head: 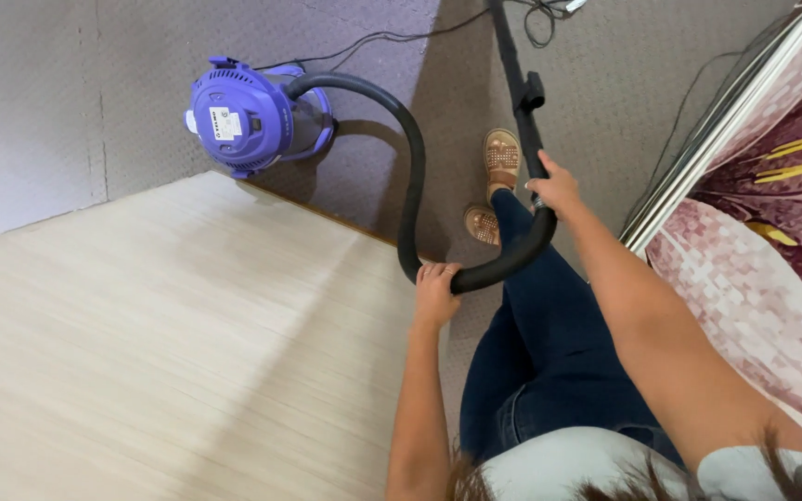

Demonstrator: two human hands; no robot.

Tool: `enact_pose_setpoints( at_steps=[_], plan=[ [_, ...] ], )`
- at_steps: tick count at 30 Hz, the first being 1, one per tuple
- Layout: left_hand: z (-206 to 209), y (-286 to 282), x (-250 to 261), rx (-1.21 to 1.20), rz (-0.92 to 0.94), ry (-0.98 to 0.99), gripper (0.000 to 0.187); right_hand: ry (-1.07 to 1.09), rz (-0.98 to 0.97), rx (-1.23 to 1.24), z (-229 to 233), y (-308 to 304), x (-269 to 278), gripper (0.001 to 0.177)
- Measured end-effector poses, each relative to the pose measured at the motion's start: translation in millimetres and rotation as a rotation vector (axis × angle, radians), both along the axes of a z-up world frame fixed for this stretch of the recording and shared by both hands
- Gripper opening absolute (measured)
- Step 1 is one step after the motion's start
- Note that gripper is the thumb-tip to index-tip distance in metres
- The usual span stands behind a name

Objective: The person uses a purple canister vacuum with a long wand to clean a carpeted floor. They move the vacuum wand back and forth across the floor, focusing on areas near a wooden cabinet and a pink doormat.

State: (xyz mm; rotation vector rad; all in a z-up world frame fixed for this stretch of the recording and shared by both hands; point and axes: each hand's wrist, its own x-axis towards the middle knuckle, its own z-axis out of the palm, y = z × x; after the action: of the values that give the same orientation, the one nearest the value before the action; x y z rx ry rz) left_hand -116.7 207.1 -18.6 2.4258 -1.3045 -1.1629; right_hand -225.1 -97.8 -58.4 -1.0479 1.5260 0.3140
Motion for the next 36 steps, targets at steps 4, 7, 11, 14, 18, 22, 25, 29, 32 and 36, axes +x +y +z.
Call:
enact_pose_setpoints(
  at_steps=[4, 7, 11, 14, 18, 22, 25, 29, 32, 36],
  plan=[
    [-11.9, 8.0, 0.1, 0.005, -0.058, -0.006, 0.064, -0.025, 0.006, 0.056, 9.1, 4.7, -2.3, 0.073],
    [-8.4, -4.3, -3.1, -0.024, -0.112, -0.058, 0.061, -0.026, 0.008, 0.097, 15.3, -4.6, -9.4, 0.072],
    [4.8, -29.7, -3.8, -0.087, -0.095, -0.005, 0.057, -0.023, -0.072, 0.049, 21.3, -21.2, -26.2, 0.073],
    [22.0, -53.1, -3.1, -0.104, -0.097, 0.083, 0.054, -0.004, -0.120, 0.005, 27.7, -43.1, -33.1, 0.075],
    [43.8, -102.0, -6.4, -0.117, -0.158, 0.199, 0.055, 0.100, -0.024, -0.120, -18.3, -93.9, -42.8, 0.073],
    [43.8, -154.9, -2.4, -0.098, -0.213, 0.133, 0.065, 0.111, 0.070, -0.180, 23.1, -154.0, -10.3, 0.066],
    [63.5, -205.8, 6.5, -0.113, -0.160, 0.163, 0.074, 0.106, 0.118, -0.177, 6.6, -201.0, 12.7, 0.071],
    [65.1, -243.3, 11.2, -0.129, -0.090, 0.161, 0.072, 0.133, 0.120, -0.074, 2.6, -250.5, 46.2, 0.076],
    [55.3, -268.8, 18.1, -0.140, -0.079, 0.158, 0.075, 0.123, 0.153, -0.066, -35.4, -277.3, 54.2, 0.076],
    [69.3, -287.1, 33.0, -0.133, -0.088, 0.166, 0.077, 0.111, 0.272, -0.116, -94.1, -291.7, 40.6, 0.079]
  ],
)
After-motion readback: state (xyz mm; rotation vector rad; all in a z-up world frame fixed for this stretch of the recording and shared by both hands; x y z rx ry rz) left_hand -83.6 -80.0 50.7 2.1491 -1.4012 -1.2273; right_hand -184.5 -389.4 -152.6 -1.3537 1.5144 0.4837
